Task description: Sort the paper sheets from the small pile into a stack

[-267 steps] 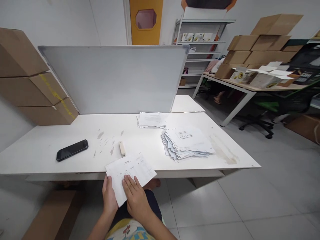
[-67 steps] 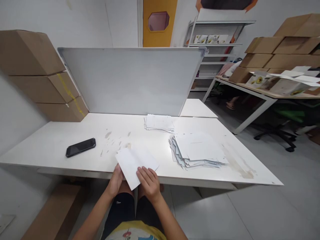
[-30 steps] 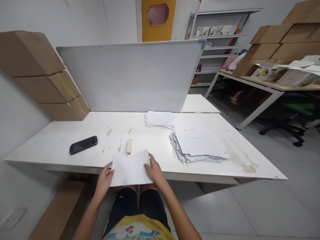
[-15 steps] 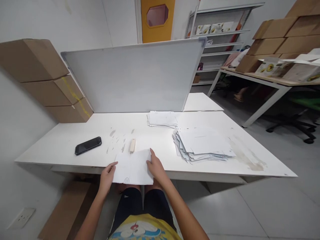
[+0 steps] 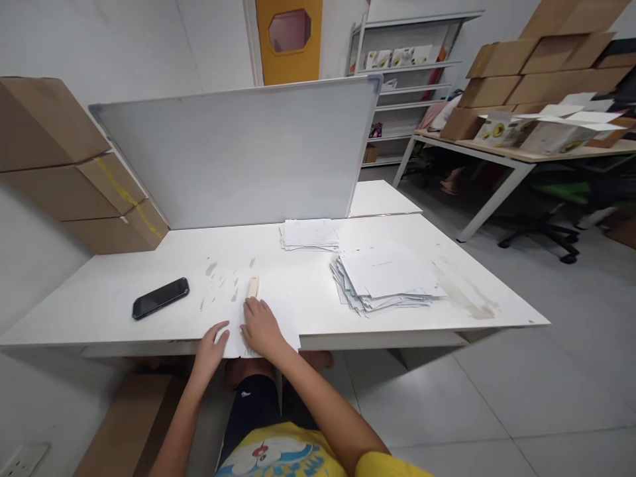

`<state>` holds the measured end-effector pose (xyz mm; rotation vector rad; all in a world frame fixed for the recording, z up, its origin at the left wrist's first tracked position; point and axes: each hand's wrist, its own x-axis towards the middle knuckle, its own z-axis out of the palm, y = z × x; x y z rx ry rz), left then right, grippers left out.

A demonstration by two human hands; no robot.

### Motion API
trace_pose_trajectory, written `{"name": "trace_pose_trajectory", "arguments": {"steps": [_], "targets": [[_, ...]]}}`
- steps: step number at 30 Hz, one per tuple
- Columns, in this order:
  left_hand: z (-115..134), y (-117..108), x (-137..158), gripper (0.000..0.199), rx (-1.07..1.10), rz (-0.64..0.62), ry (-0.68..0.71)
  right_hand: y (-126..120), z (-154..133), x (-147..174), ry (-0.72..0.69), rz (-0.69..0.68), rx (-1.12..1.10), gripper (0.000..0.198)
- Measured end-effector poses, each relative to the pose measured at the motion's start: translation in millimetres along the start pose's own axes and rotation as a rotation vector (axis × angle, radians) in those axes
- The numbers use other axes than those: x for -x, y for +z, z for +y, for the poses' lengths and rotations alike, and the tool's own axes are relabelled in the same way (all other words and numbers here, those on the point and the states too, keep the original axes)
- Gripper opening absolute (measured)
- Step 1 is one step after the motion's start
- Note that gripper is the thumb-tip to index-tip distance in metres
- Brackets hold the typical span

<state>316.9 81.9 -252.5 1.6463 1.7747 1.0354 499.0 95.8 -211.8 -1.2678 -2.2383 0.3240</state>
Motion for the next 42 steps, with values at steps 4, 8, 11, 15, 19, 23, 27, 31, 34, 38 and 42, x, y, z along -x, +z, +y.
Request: {"name": "trace_pose_trajectory", "arguments": {"steps": [4, 8, 11, 15, 19, 23, 27, 31, 34, 38, 42], "targets": [[-7.2, 2.2, -0.4, 0.034, 0.029, 0.004, 0.027, 27.4, 8.0, 0.5, -0.026, 0.004, 0.091, 0.044], [-9.1, 4.7, -0.1, 0.033, 0.014, 0.031, 0.055, 29.5, 11.3, 0.8, -0.016, 0.017, 0.132, 0.042], [-5.3, 5.2, 0.3, 0.034, 0.012, 0.042, 0.059, 23.3, 6.6, -4.9, -0.021, -0.028, 0.159, 0.038], [10.2, 4.9, 16.0, 0.035, 0.048, 0.032, -0.011, 21.1, 0.9, -7.6, -0.035, -0.080, 0.174, 0.039], [40.4, 0.0, 52.5, 0.037, 0.163, -0.001, -0.051, 7.7, -2.2, 22.1, -0.029, -0.106, 0.017, 0.046], [67.3, -4.8, 80.9, 0.042, 0.276, 0.055, -0.126, -28.2, -8.6, 81.0, -0.113, -0.213, -0.256, 0.063], [83.5, 4.4, 91.6, 0.047, 0.414, 0.051, -0.187, -47.5, -11.4, 127.0, -0.048, -0.109, -0.303, 0.067], [98.2, 18.0, 94.2, 0.045, 0.482, -0.082, -0.104, -50.7, 22.8, 151.1, 0.017, 0.104, -0.112, 0.066], [107.1, 21.4, 76.7, 0.043, 0.457, -0.235, 0.081, -73.7, 77.3, 162.0, 0.268, 0.366, 0.154, 0.057], [103.4, 27.4, 11.0, 0.041, 0.325, -0.185, 0.259, -129.3, 154.6, 158.1, 0.537, 0.670, 0.459, 0.050], [67.1, 48.7, -57.6, 0.044, -0.032, -0.079, 0.398, -158.1, 202.9, 141.9, 0.531, 0.734, 0.624, 0.047]]}}
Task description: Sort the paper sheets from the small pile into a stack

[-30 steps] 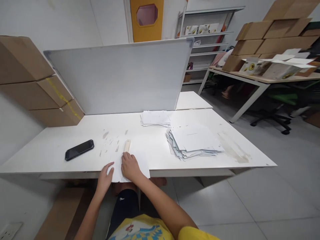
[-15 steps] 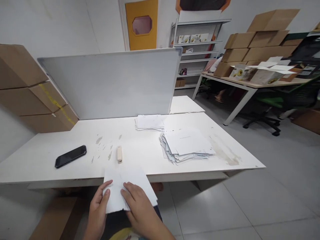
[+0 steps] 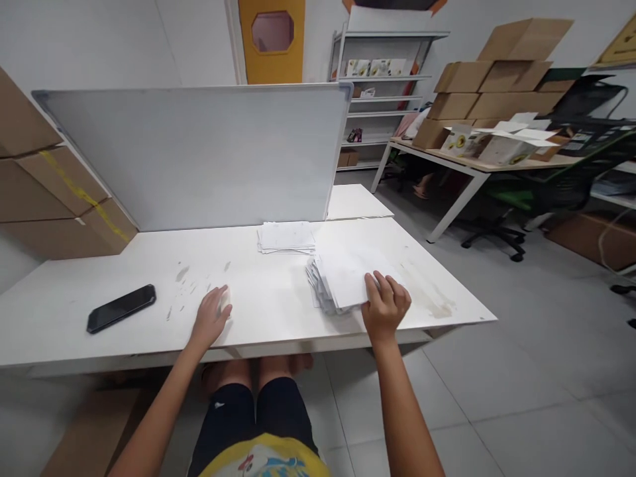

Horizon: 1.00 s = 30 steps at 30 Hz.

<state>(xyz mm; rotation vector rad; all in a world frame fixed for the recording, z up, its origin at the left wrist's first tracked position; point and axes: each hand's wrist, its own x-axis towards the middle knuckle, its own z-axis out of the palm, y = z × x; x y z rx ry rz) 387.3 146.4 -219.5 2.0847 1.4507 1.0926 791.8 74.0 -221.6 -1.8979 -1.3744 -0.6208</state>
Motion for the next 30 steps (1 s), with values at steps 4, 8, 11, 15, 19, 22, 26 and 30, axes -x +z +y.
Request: {"name": "trace_pose_trajectory", "arguments": {"steps": [4, 8, 11, 15, 19, 22, 26, 30], "targets": [[-44.4, 19.3, -7.9, 0.051, -0.208, -0.066, 0.040, 27.5, 5.6, 2.0, -0.086, -0.214, 0.051, 0.049], [-47.7, 21.9, -2.7, 0.049, -0.261, -0.113, 0.057, 52.9, 11.7, 11.1, -0.098, -0.398, 0.089, 0.048], [-40.1, 19.3, -1.3, 0.049, -0.260, -0.108, 0.040, 63.1, 22.4, 5.4, -0.077, -0.563, 0.140, 0.054], [-37.9, 19.5, -0.2, 0.048, -0.254, -0.104, 0.028, 63.0, 21.3, -9.8, -0.086, -0.690, 0.098, 0.066], [-36.6, 19.8, -0.2, 0.048, -0.255, -0.115, 0.015, 64.5, -26.3, -27.5, -0.191, -0.675, -0.180, 0.061], [-31.1, 17.6, -1.3, 0.048, -0.255, -0.118, -0.001, 79.8, -85.4, -47.4, -0.274, -0.767, -0.330, 0.055], [-27.8, 16.6, -0.8, 0.046, -0.262, -0.120, -0.011, 125.1, -159.7, -75.5, -0.221, -0.750, -0.224, 0.053], [-34.7, 20.7, 2.7, 0.046, -0.276, -0.119, -0.002, 182.0, -194.3, -83.9, -0.115, -0.680, -0.068, 0.052]]}}
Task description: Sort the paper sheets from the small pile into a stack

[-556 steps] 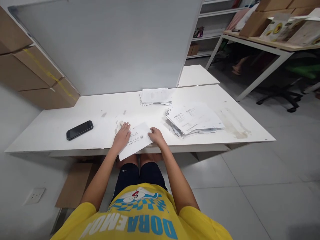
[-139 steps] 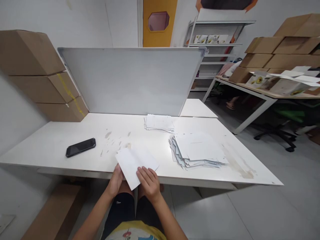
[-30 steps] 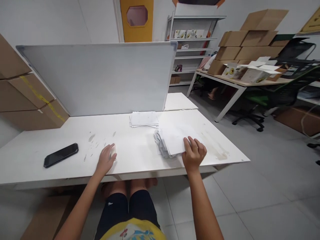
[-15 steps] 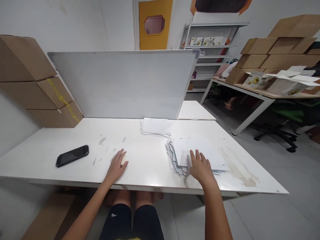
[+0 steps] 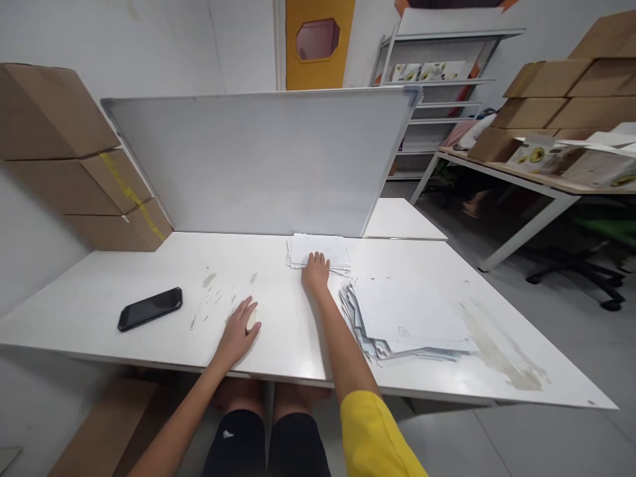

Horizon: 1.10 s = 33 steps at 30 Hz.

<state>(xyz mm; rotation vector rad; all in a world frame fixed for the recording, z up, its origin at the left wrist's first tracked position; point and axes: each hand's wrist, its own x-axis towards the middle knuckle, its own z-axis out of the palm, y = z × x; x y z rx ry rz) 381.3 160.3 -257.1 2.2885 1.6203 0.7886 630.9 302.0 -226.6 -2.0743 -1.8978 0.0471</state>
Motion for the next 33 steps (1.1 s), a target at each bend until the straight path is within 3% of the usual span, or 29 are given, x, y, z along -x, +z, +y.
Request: {"name": "trace_pose_trajectory", "arguments": {"steps": [3, 6, 15, 24, 29, 33], "targets": [[-2.4, 2.9, 0.6, 0.046, -0.023, 0.012, 0.001, 25.4, 0.8, -13.3, -0.023, 0.018, 0.005, 0.044], [-0.1, 0.4, -1.2, 0.047, -0.036, 0.016, 0.003, 34.2, 3.7, -13.0, -0.038, 0.047, 0.010, 0.034], [1.8, -0.5, -6.3, 0.047, -0.049, 0.020, 0.018, 31.0, 1.1, -1.2, 0.052, 0.087, 0.052, 0.025], [3.8, -0.5, -7.2, 0.046, -0.057, 0.050, 0.024, 27.2, 6.6, 26.8, 0.033, 0.138, 0.006, 0.023], [3.1, -0.6, -7.4, 0.046, -0.067, 0.045, 0.023, 14.6, 2.2, 42.3, 0.021, 0.218, -0.065, 0.027], [1.1, 0.5, -8.8, 0.047, -0.058, 0.054, 0.031, 11.1, -13.4, 79.1, 0.043, 0.344, -0.202, 0.037]]}}
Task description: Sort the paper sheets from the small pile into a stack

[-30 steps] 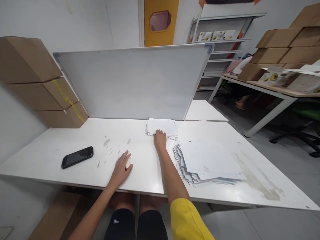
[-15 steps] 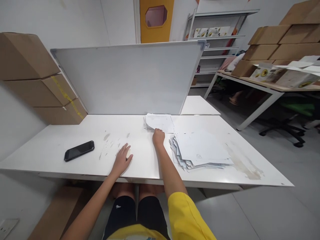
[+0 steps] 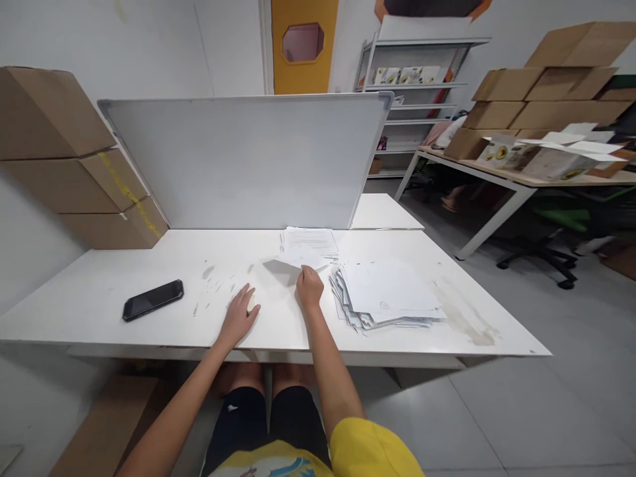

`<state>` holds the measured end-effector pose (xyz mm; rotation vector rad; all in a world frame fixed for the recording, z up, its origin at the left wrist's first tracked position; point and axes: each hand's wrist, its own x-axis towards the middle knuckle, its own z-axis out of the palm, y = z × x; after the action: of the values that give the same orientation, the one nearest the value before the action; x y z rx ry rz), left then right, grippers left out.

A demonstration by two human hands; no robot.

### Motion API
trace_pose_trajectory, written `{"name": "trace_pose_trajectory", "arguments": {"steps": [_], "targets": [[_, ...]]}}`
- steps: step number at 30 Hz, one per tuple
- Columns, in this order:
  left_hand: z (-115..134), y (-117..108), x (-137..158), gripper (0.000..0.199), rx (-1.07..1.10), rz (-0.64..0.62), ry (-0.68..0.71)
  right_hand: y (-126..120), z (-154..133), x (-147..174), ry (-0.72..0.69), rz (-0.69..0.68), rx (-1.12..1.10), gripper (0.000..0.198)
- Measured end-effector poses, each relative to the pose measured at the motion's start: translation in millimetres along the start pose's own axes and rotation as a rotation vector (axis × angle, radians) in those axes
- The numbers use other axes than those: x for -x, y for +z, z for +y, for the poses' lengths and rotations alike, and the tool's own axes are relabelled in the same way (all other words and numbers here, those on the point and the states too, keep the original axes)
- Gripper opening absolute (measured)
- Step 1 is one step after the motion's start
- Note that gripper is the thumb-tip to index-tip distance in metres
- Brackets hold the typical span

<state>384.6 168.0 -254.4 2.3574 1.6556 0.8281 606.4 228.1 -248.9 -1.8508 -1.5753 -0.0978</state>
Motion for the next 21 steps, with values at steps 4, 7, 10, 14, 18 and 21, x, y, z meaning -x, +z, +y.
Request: {"name": "trace_pose_trajectory", "arguments": {"steps": [4, 7, 10, 14, 18, 21], "targets": [[-3.0, 0.0, -0.8, 0.053, 0.005, 0.000, 0.019, -25.8, -2.1, 53.0, 0.046, 0.276, -0.410, 0.041], [-2.0, -3.1, 6.8, 0.058, -0.028, 0.057, 0.070, -70.7, 12.5, 79.7, 0.058, 0.442, -0.559, 0.037], [7.4, -2.4, 19.2, 0.051, -0.046, 0.052, 0.239, -126.2, 21.5, 92.9, -0.002, 0.541, -0.618, 0.031], [37.9, 13.8, 0.3, 0.040, 0.059, -0.158, 0.498, -172.1, 4.6, 115.0, 0.055, 0.556, -0.683, 0.022], [75.6, 37.2, -82.6, 0.039, 0.101, -0.203, 0.356, -178.0, -13.3, 152.9, 0.249, 0.512, -0.788, 0.018], [90.0, 43.6, -146.4, 0.040, 0.049, -0.201, 0.236, -172.9, -11.4, 189.3, 0.264, 0.307, -0.782, 0.021]]}}
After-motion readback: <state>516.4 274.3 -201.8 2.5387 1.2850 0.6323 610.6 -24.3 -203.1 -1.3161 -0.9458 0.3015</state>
